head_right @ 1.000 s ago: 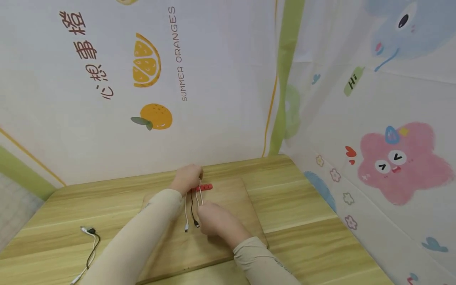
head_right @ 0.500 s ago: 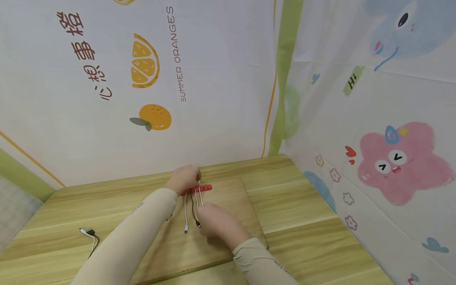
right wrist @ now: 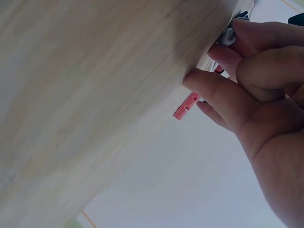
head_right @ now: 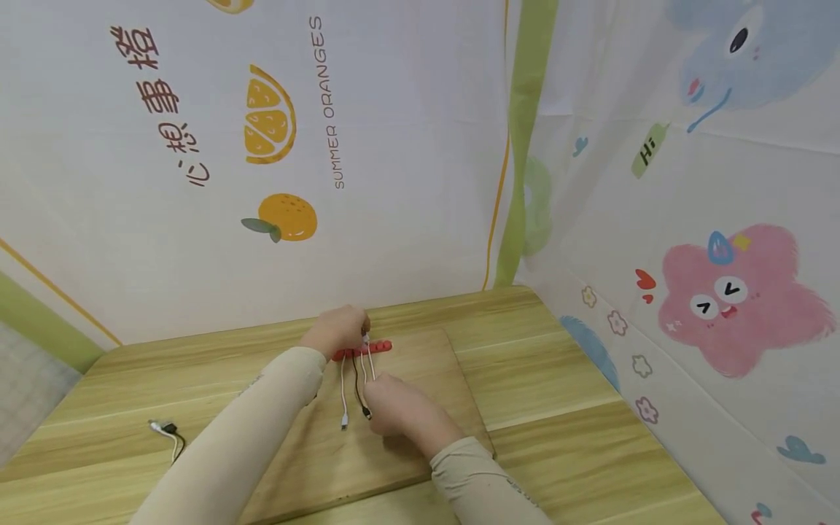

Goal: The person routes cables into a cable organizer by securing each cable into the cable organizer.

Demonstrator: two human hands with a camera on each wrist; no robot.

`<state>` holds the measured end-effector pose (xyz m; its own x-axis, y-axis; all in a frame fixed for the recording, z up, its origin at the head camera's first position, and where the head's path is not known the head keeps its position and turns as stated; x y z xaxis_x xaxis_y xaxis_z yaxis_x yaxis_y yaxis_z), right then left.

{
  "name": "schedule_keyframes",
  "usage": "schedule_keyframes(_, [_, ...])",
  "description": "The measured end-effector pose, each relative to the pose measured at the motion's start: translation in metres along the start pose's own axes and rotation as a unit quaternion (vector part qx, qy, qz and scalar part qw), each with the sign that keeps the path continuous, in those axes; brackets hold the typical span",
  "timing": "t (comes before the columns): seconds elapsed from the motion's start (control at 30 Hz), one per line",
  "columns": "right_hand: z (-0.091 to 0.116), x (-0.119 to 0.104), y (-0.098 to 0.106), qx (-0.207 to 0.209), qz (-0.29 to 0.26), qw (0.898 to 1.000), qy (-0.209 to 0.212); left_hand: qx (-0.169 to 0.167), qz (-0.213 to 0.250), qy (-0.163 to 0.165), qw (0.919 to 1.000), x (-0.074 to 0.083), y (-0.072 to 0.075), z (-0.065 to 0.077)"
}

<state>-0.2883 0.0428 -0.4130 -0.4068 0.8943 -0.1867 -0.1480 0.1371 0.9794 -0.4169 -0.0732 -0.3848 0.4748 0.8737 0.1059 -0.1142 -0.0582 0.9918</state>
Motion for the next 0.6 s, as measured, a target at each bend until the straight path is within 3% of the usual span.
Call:
schedule_keyframes(0.13, [0.0,0.0,0.0,-0.007,0.003,1.0,-0.004,0.001,-0.001,0.023,0.9997,0.002,0.001,0.0])
schedule_keyframes(0.4, [0.002,0.002,-0.001,-0.013,-0.007,1.0,-0.006,0.027,0.056,0.08,0.9949,-0.006,-0.013,-0.009])
schedule_keyframes(0.6, [0.002,0.0,0.0,-0.017,-0.005,1.0,0.0,0.022,0.083,0.105,0.9907,-0.009,-0.01,-0.006])
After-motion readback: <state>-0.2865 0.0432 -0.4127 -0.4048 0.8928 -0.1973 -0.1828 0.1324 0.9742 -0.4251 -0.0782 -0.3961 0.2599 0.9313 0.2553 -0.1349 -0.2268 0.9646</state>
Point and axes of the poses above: each hand's wrist, its own z-axis away from the middle knuckle, its own y-axis out of the back of the hand, x = y × z, the point moved 4 cm from there along -z, towards the middle knuckle, and after that the axes turned 12 degrees about -y, right-handed, at the moved point
